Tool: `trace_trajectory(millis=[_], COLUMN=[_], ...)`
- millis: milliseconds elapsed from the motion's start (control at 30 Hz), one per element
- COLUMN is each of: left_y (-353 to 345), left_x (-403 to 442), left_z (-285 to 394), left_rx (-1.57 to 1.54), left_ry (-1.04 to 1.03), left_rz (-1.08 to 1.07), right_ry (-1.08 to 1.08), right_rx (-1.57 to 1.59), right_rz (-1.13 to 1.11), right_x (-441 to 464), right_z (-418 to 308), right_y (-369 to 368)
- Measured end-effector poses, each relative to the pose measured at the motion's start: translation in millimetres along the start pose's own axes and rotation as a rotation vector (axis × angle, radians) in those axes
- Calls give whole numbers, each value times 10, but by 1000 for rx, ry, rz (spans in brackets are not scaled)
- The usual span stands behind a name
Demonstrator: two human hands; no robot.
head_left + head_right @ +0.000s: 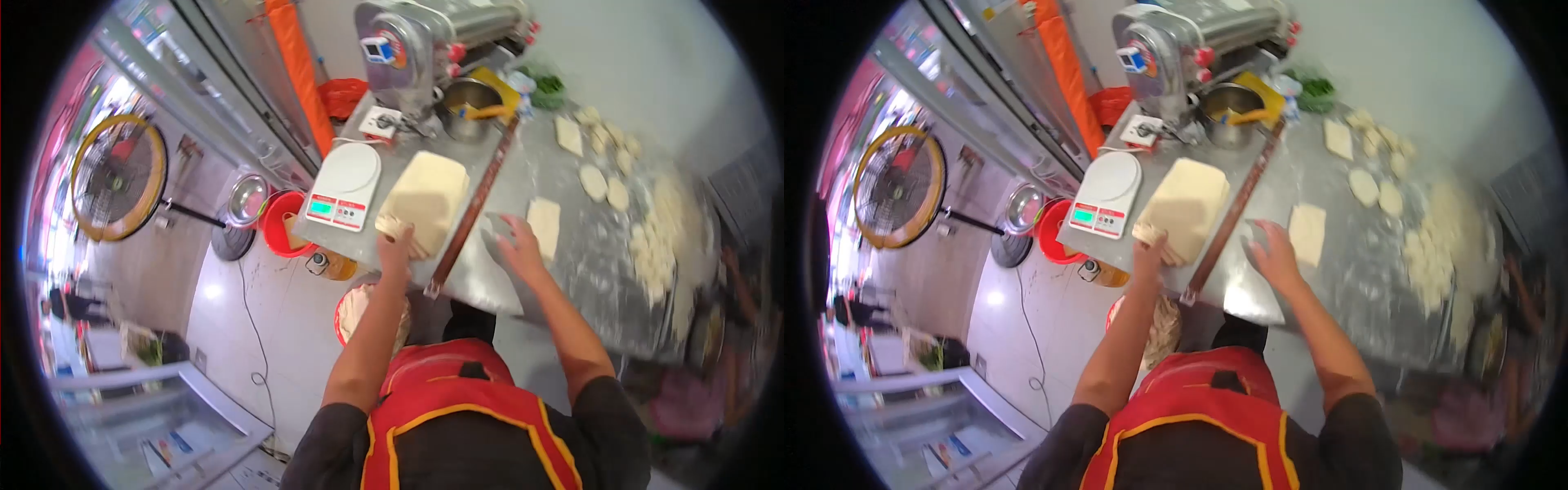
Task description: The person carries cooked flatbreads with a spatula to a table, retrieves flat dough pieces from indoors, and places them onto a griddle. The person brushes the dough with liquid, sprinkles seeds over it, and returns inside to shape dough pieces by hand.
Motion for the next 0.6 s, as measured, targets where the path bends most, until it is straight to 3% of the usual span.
trace_trajectory(millis=[33, 67, 100, 233, 300, 367, 433, 467, 500, 533, 600], left_y=[-71, -118, -132, -51, -171, -206, -73, -32, -28, -92, -64], left_x=[-7, -54, -89, 134, 30, 45, 242, 224, 163, 153, 41], left_z=[31, 29, 13, -315, -113, -27, -337, -351, -258, -176, 81], left_rx=[-2, 2, 9, 82, -44, -80, -66, -5, -83, -234, -170], left_ry=[8, 26, 47, 38, 85, 168, 233, 381, 381, 283, 202], left_rz=[59, 119, 183, 399, 337, 257, 291, 276, 320, 283, 313], right_ry=[103, -33, 17, -240, -279, -516, -470, -425, -408, -369, -336], right_rx=[29, 63, 27, 12, -53, 295, 487, 550, 472, 512, 373], right_rz=[0, -91, -94, -403, -572, -777, -977, -1024, -1035, -1022, -859], right_x=[467, 891, 1226, 2059, 2269, 2189, 2179, 2164, 2161, 2171, 2134], right_z=[85, 320, 579, 1016, 1106, 1158, 989, 826, 856, 937, 754], right_y=[-181, -408, -629, -1277, -1481, -1578, -1652, -1659, -1708, -1732, -1599])
Point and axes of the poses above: each hand's wrist, its own x-axis towards the middle knuckle, its own y-axis out of the back of the hand, z = x × y, the point moved 7 cm from there along x, towards the middle knuckle, and after that the axes turned 11 degrees about x, right-handed, at the moved point
